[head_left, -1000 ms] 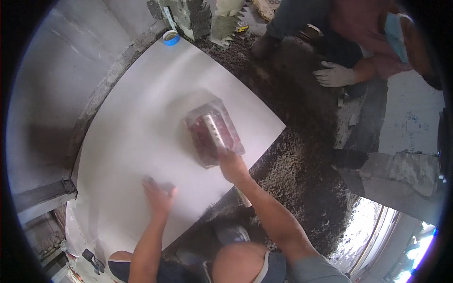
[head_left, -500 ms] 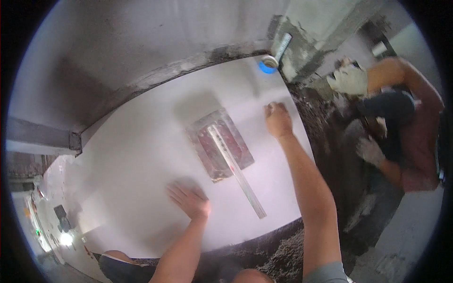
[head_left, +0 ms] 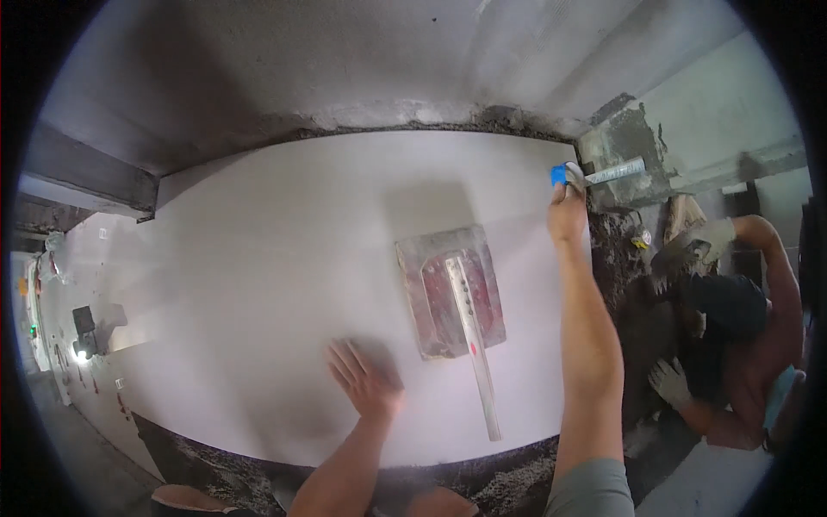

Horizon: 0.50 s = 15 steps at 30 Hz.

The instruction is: Apply adhesive or level mortar and position tiles onto the floor.

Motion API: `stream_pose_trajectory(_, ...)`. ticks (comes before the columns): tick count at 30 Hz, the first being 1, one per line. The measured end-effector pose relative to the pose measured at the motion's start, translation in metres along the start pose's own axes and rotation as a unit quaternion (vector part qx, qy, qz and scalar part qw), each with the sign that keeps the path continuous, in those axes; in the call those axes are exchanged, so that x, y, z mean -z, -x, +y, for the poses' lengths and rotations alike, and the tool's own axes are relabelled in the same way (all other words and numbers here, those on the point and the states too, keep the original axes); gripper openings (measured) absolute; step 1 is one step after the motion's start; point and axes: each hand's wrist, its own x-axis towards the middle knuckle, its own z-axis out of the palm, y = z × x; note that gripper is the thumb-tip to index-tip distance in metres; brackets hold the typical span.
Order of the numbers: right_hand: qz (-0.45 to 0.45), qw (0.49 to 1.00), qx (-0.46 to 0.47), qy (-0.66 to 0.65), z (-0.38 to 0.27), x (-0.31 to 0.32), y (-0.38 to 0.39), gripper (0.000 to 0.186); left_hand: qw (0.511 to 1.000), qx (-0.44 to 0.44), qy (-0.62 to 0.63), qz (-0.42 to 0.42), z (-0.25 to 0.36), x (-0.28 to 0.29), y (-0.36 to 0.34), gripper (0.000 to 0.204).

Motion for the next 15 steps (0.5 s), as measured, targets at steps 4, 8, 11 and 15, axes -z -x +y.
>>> stream_pose_trajectory(4, 0.022, 0.999, -0.016, -0.045, -0.044, 0.090, 0.141, 0.030, 1.000, 0.011, -0.012, 0.000, -0.006, -0.002, 0.001, 0.076)
stream_pose_trajectory(8, -0.022, 0.998, -0.058, -0.010, -0.025, 0.181, 0.279, 0.023, 0.998, -0.019, -0.036, 0.050, -0.003, -0.008, -0.005, 0.073)
stream_pose_trajectory(11, -0.020, 0.997, -0.057, 0.052, 0.002, 0.218, 0.364, 0.017, 0.994, -0.029, -0.043, 0.098, -0.006, -0.008, -0.016, 0.071)
stream_pose_trajectory(15, -0.079, 0.982, -0.143, 0.090, 0.025, 0.246, 0.431, 0.019, 0.985, -0.062, -0.046, 0.151, -0.001, -0.029, -0.005, 0.071)
